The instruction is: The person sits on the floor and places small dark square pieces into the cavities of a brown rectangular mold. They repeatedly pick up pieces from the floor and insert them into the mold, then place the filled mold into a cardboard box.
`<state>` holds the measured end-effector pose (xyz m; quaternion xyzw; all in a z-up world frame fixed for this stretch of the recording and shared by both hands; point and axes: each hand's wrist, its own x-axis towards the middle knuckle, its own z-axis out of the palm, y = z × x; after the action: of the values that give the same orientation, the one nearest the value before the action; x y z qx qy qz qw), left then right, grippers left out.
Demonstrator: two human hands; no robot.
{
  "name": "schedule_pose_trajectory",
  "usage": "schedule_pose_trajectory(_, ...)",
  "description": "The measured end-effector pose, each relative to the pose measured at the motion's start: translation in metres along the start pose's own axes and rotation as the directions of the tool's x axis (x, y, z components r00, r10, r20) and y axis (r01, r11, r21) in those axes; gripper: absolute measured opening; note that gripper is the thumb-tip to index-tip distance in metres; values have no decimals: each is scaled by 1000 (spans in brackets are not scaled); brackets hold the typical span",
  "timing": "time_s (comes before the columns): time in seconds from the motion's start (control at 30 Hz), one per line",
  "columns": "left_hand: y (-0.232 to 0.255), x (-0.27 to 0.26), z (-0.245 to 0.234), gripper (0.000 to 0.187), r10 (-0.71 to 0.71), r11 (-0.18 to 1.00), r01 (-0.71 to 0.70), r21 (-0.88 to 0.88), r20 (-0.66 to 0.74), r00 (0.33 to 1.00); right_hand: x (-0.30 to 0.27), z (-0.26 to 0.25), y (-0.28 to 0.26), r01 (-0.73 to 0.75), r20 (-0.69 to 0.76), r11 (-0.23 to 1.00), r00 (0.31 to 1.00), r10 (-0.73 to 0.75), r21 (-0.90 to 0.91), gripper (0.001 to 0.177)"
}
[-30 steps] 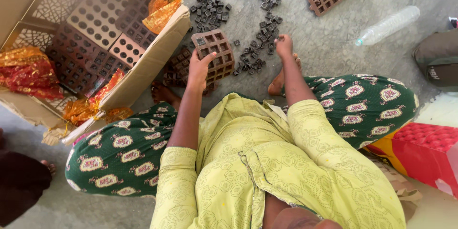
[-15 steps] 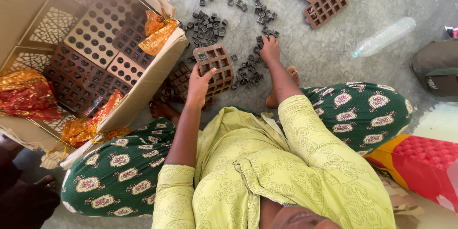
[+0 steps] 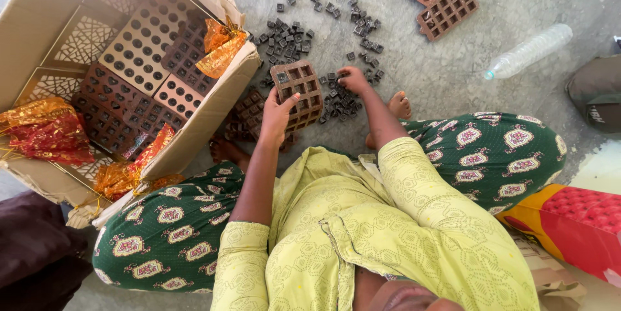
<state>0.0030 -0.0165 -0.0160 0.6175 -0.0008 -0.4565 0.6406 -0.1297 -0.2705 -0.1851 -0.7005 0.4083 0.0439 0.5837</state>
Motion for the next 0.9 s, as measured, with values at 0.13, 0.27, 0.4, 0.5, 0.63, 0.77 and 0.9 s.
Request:
schedule_pose_trajectory(0.13,2,-5,-3,50,-27,1000,27,4,-7,1000,-9,-20,13,-185,46,810,980,192,556,32)
schedule_pose_trajectory(0.27,2,-8,-5,50,-54,999,54,-2,-37,998,-7,-24,18,-188,55,683,976,212,705,10)
schedule_pose_trajectory(0.4,-4,-8,-10,47,-34,999,33,-25,-32,999,11,5,1,-139,-207,990,969,132,-18,23)
schedule_pose_trajectory(0.5,-8,-5,-14,45,-9,999,8,-52,-19,1000,22,23,-8,-70,-181,816,982,-43,-574,19)
schedule_pose_trajectory(0.63,-10,1,-16,45,4,997,-6,-73,-19,1000,13,42,-1,85,51,561,996,-76,-823,48)
schedule_pose_trajectory(0.77,-7,4,-17,43,35,995,-35,-90,-3,999,1,52,5,47,33,527,999,-35,-849,46)
schedule_pose_trajectory(0.9,-5,2,-15,43,7,997,-7,-75,-9,1000,5,40,1,59,17,583,997,-79,-811,40)
